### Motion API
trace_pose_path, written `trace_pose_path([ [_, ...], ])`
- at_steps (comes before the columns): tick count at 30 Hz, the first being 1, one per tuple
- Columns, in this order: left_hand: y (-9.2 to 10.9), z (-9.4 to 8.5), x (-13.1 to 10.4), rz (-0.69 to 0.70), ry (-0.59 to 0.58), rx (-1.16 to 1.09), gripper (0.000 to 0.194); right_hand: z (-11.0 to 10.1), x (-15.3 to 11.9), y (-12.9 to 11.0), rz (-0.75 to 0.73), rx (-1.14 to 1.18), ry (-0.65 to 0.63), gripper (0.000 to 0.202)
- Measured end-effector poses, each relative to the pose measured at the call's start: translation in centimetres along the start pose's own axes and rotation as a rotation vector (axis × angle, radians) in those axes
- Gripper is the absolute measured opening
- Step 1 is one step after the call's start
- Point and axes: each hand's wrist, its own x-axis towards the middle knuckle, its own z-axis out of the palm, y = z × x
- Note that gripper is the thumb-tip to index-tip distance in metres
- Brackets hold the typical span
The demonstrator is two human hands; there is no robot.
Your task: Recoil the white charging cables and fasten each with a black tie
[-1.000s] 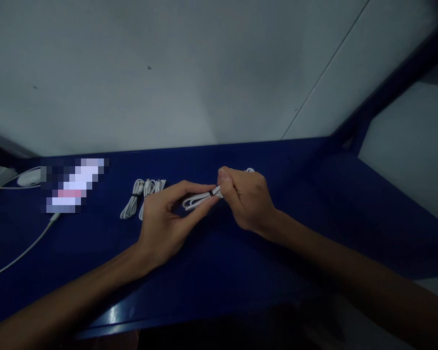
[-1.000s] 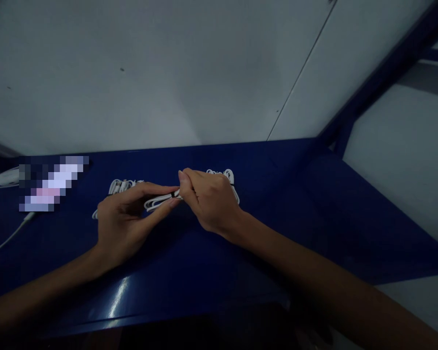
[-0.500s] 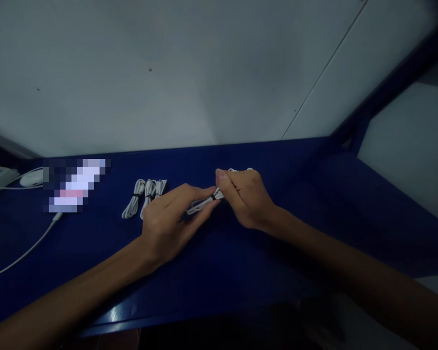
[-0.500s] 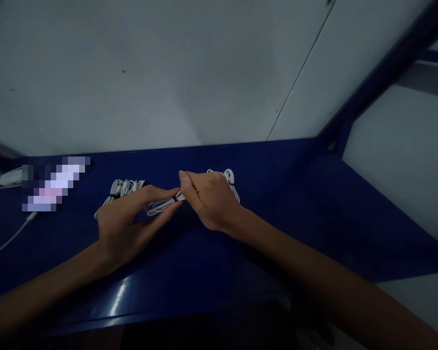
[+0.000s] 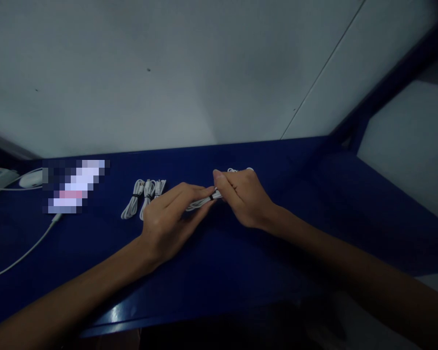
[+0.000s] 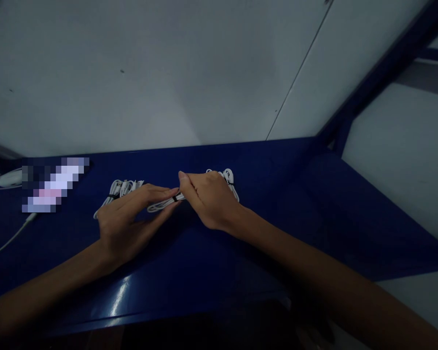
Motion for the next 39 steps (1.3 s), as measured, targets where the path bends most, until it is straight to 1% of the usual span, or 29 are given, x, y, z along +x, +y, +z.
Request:
trace_pose_path([
  [2,0.1,0.0,0.0,-0.024,0.001,0.007,0.026,0.0,0.0,-0.1,0.002,0.01,-0.002,0.056],
  [4,0.2,0.1,-0.1,-0.097,-0.001,-0.007,0.022,-0.1,0.0,-0.3,0.001,0.018,0.009,0.051],
  [6,0.3,0.2,-0.1,-0.241,-0.009,-0.087,0.023,-0.2,0.0,-0.5,0.007,0.02,0.04,0.044],
  [8,0.3,0.3,-0.1,-0.41,-0.033,-0.23,0.027,-0.4,0.1,-0.6,0.028,0.029,0.084,0.037],
  [10,0.2,0.5,0.0,-0.556,-0.085,-0.405,0.03,-0.6,0.2,-0.5,0.052,0.048,0.12,0.033],
  [13,0.0,0.6,0.5,-0.734,-0.183,-0.652,0.03,-1.0,0.5,-0.1,0.076,0.095,0.153,0.034],
  [15,-0.1,0.6,0.9,-0.822,-0.267,-0.764,0.027,-1.1,0.7,0.2,0.1,0.168,0.16,0.036],
  [17,-0.1,0.5,1.2,-0.882,-0.36,-0.845,0.023,-1.2,0.8,0.6,0.142,0.28,0.142,0.038],
  [20,-0.1,0.3,1.5,-0.946,-0.427,-0.966,0.02,-1.1,1.0,0.9,0.209,0.457,0.089,0.04],
  [27,-0.3,0.0,1.6,-1.003,-0.457,-1.122,0.022,-1.0,1.3,0.9,0.287,0.744,-0.015,0.046],
  [30,-0.4,0.0,1.6,-1.007,-0.472,-1.148,0.023,-1.0,1.4,1.0,0.306,0.775,-0.038,0.046],
  [34,-0.5,-0.1,1.4,-1.002,-0.477,-1.129,0.025,-1.1,1.4,1.2,0.326,0.782,-0.059,0.048],
  [39,-0.4,0.1,1.4,-1.034,-0.392,-1.047,0.025,-1.3,1.6,1.3,0.379,0.774,-0.104,0.046],
])
